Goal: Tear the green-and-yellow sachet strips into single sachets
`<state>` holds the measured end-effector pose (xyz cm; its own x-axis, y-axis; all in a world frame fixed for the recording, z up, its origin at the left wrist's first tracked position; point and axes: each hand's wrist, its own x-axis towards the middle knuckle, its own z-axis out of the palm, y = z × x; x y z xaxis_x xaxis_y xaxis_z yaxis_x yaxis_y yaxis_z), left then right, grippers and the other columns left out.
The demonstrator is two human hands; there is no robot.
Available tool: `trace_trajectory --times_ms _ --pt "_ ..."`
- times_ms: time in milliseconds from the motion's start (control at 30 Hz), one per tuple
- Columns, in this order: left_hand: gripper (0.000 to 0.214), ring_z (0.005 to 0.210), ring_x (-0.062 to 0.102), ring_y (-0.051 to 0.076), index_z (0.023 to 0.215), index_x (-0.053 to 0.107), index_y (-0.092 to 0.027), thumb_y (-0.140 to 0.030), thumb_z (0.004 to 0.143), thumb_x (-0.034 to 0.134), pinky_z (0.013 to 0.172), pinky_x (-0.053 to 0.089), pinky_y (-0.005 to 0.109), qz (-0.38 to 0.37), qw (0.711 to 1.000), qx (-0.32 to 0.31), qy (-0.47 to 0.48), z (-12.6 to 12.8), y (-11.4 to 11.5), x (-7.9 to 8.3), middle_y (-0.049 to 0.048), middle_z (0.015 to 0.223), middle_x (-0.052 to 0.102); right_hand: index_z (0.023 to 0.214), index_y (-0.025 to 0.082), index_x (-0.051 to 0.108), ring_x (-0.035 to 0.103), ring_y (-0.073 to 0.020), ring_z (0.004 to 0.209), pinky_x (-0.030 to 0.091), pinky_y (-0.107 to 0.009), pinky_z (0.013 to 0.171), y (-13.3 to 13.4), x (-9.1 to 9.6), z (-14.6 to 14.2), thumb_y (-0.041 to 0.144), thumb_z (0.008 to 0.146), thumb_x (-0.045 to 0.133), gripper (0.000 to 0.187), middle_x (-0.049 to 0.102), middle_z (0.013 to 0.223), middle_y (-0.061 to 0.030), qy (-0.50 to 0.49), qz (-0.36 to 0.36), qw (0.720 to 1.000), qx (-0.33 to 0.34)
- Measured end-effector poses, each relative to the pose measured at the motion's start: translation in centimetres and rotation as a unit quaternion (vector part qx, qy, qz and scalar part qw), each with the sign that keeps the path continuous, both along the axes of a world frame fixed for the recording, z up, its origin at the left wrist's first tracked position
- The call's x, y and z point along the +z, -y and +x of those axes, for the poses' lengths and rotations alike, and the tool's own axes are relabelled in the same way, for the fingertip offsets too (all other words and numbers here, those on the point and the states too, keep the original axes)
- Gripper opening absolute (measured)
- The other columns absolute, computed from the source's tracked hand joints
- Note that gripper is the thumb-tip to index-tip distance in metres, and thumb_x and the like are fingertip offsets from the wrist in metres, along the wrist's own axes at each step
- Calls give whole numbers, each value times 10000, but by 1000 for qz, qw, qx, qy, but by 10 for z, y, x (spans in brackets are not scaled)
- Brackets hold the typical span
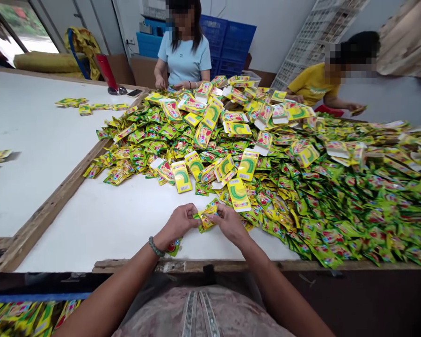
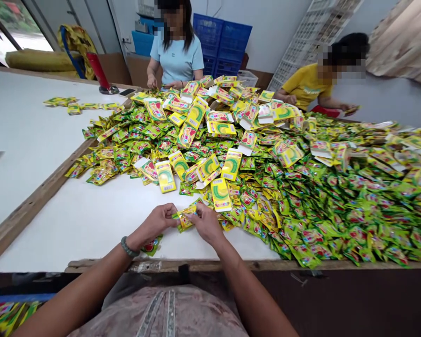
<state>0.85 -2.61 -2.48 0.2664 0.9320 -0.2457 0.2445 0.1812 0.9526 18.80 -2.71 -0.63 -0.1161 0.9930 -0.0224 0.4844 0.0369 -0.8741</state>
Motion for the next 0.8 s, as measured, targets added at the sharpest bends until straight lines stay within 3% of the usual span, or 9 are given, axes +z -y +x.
trace_trajectory --times_ms 100,200,300,400,433,500,667,800 --pt "303 529 456 90 666 426 -188 -271 577 703 529 349 219 -43 990 19 133 -4 3 -1 -63 583 494 658 202 469 412 -119 569 321 -222 509 1 1 -8 331 749 568 186 459 577 43 15 -4 1000 16" --pt "249 594 527 116 720 487 -174 -264 602 687 583 408 245 -43 990 28 130 -12 -3 10 -19 661 566 676 208 438 397 -119 562 314 -221 506 2 -1 -12 326 767 544 182 429 584 47 -4 10 1000 8" --pt "238 748 586 179 868 546 -171 -283 674 630 697 457 318 49 989 132 -53 -18 -27 29 47 850 615 702 215 463 416 -135 559 326 -232 498 3 -6 -15 351 780 529 170 459 582 34 -31 27 999 -24" --pt "494 979 549 283 1107 501 -149 -422 712 616 806 439 400 170 902 276 -286 -13 -58 41 141 1067 556 721 216 491 428 -146 549 338 -243 496 3 -8 -19 359 792 514 161 481 575 24 -33 37 998 -48" --pt "614 1050 512 319 1187 461 -132 -471 701 624 831 426 423 194 875 293 -334 -9 -67 41 178 1138 513 723 216 496 433 -148 551 344 -246 500 4 -8 -20 358 793 514 159 485 576 21 -28 43 997 -50" --pt "787 1121 455 373 1294 384 -117 -498 663 662 851 407 453 211 851 284 -388 0 -81 39 226 1222 441 718 216 503 447 -153 566 358 -250 511 5 -7 -21 351 789 521 154 497 589 15 -13 60 997 -49" --pt "793 1034 519 353 1365 330 -91 -265 663 654 820 410 412 192 861 220 -416 -10 -85 28 213 1092 548 720 215 501 458 -156 593 369 -250 521 7 -7 -10 344 796 514 150 507 623 4 -9 78 996 -47" --pt "468 879 592 267 1202 536 -170 -263 743 526 727 430 334 149 913 188 -331 -44 -69 27 113 974 658 693 211 482 411 -131 538 341 -237 494 3 -11 -7 360 785 535 183 440 562 35 -32 43 997 -50"
